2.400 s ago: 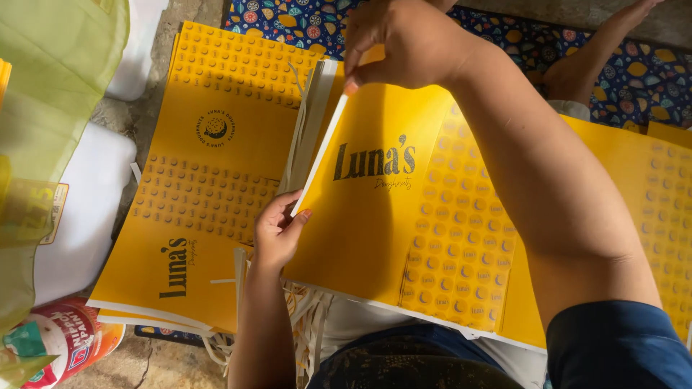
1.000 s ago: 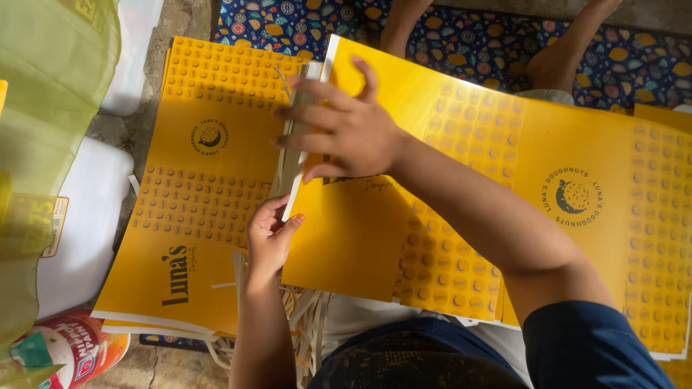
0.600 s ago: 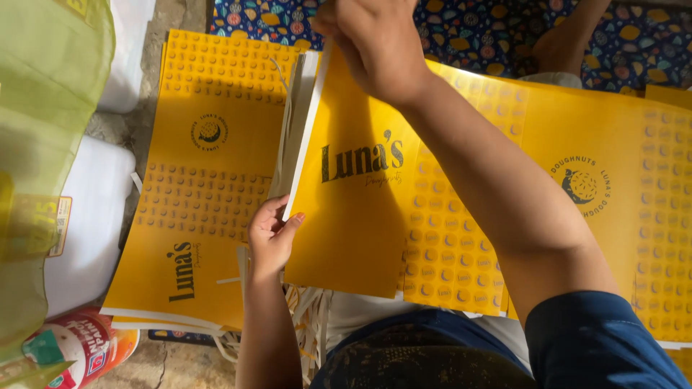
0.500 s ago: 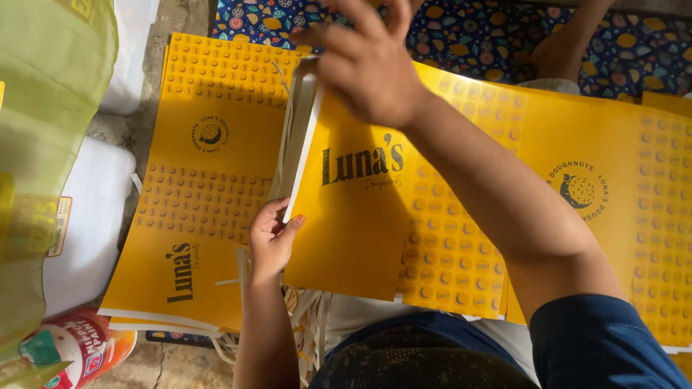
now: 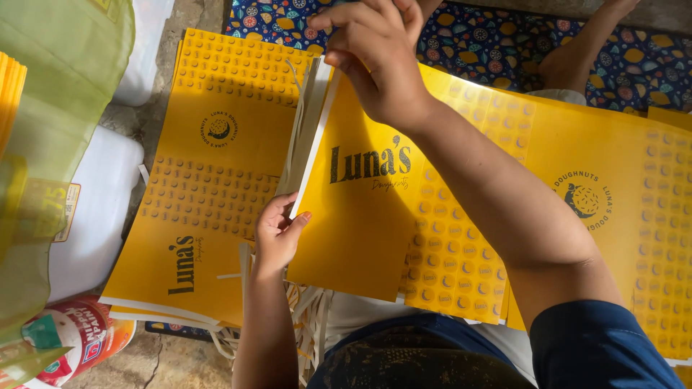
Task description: Peeling adhesive strips from printed cardboard sheets for doughnut boxes.
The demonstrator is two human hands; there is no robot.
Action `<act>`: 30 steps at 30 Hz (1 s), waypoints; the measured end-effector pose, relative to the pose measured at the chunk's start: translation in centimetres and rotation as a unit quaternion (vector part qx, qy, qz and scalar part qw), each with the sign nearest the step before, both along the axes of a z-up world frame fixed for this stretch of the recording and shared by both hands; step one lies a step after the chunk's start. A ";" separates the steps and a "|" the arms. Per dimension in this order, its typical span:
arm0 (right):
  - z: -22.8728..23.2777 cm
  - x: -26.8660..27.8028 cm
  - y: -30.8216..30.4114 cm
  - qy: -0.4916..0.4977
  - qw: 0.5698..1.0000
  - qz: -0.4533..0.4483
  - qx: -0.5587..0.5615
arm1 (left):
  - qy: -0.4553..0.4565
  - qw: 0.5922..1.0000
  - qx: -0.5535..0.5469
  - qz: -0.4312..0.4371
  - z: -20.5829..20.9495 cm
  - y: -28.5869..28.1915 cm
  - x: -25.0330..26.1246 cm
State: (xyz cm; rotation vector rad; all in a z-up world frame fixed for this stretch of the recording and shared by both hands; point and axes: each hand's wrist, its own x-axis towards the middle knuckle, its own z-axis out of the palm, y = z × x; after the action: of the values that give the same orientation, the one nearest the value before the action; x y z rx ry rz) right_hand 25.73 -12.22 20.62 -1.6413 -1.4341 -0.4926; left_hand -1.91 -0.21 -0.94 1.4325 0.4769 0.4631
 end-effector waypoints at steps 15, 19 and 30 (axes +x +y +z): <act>-3.4 -1.6 0.3 -0.044 0.981 0.132 -0.134 | -0.027 1.000 0.009 -0.012 0.2 0.2 -0.2; -2.9 -1.9 0.3 -0.039 0.983 0.129 -0.125 | -0.014 1.000 -0.008 -0.003 0.5 0.0 -0.1; -3.3 -1.2 -1.8 0.011 0.997 -0.076 0.027 | -0.016 1.000 -0.024 0.002 0.7 0.2 -0.3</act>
State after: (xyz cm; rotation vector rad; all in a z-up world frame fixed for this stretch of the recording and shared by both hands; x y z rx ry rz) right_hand 24.55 -14.05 17.34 -1.7153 -1.2751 -0.5924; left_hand -2.25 -0.06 -0.20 1.3766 0.4629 0.4742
